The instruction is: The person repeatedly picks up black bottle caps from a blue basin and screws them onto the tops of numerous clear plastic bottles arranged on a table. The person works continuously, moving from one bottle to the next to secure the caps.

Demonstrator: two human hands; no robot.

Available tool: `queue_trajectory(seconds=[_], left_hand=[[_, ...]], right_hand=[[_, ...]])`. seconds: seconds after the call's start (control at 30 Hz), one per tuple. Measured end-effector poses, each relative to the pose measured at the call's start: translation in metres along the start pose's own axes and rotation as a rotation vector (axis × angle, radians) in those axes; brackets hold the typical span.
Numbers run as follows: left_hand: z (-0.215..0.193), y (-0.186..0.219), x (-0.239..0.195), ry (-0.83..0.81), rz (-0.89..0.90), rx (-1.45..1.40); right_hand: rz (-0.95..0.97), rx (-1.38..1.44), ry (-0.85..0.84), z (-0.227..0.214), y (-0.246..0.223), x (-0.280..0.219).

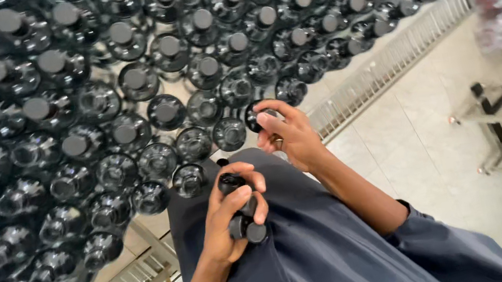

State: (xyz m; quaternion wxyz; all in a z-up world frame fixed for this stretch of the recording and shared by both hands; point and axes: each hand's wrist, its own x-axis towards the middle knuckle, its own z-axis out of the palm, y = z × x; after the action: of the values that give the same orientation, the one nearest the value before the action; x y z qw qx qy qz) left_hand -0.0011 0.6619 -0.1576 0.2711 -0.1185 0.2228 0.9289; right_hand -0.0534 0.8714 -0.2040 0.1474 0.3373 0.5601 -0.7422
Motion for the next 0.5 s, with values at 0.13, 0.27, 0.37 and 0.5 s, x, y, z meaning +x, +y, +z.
queue_trajectory(seconds=[0.13, 0.27, 0.37, 0.5], left_hand=[[0.0, -0.012, -0.01, 0.019, 0.032, 0.016], [-0.009, -0.012, 0.016, -0.013, 0.06, 0.051], [-0.008, -0.016, 0.008, 0.023, 0.027, 0.105], [-0.012, -0.006, 0.003, -0.01, -0.121, 0.525]], right_hand=[[-0.067, 0.029, -0.02, -0.008, 0.019, 0.008], [-0.166, -0.081, -0.019, 0.0, -0.003, 0.015], [-0.301, -0.475, 0.095, -0.011, -0.012, -0.031], [-0.693, -0.964, -0.015, -0.012, -0.018, -0.083]])
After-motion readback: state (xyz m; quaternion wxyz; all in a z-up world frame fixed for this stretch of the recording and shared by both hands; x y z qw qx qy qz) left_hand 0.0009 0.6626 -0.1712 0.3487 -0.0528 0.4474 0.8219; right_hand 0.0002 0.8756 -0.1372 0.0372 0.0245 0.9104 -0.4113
